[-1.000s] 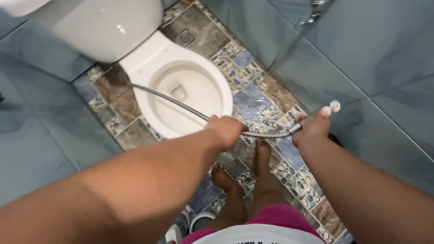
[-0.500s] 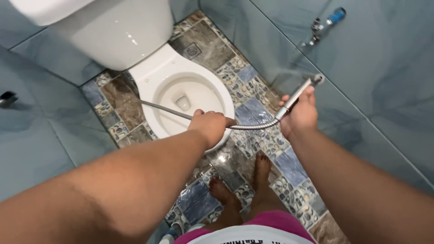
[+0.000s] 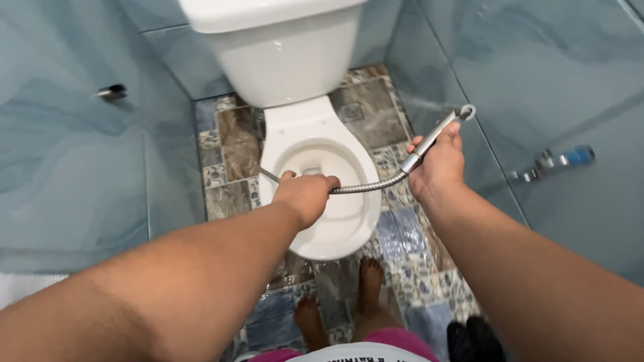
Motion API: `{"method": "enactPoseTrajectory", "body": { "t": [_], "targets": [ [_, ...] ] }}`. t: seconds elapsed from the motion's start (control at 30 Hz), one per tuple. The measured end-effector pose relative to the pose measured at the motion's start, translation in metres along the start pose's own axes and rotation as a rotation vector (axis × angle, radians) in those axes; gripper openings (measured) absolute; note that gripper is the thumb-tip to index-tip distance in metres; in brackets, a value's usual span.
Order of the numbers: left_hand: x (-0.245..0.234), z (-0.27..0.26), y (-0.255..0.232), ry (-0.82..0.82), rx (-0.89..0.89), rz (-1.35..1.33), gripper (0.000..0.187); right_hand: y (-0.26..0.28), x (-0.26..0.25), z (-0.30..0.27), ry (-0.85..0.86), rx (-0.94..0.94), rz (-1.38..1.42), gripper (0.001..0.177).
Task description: Connecting and tightening the hose for a handheld bidet sprayer next to a toilet.
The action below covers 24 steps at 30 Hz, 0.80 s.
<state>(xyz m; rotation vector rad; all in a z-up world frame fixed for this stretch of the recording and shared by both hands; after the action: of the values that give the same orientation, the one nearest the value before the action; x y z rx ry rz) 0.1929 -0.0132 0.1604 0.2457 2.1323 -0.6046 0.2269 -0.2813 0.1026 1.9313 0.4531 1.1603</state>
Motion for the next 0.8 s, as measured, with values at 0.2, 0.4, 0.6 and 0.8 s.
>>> {"method": "enactPoseTrajectory", "body": {
  "t": [0.2, 0.4, 0.6, 0.8],
  "targets": [
    [0.010, 0.018, 0.028, 0.072, -0.214, -0.069, 0.037, -0.050, 0.058, 0.044, 0.131, 0.394, -0.116, 0.036],
    [0.007, -0.016, 0.054, -0.050, -0.444, -0.282, 0.033, -0.092, 0.156, 0.046, 0.438, 0.681, -0.363, 0.034],
    [0.007, -0.039, 0.098, -0.236, -0.593, -0.481, 0.033, -0.155, 0.262, 0.041, 0.726, 0.791, -0.592, 0.040],
    [-0.001, -0.024, 0.186, -0.519, -0.703, -0.772, 0.041, -0.211, 0.384, 0.045, 0.869, 0.704, -0.572, 0.045]
  ]
}}
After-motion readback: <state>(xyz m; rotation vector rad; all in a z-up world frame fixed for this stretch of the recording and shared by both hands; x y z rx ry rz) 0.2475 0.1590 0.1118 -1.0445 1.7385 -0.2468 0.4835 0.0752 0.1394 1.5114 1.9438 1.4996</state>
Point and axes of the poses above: each hand's wrist, its own z-axis towards the middle knuckle, its own x-axis out of the palm, y = z × x, the point moved 4 cm from there along z, towards the middle knuckle, and after that the axes turned 10 degrees about y, right-handed, at the moved point
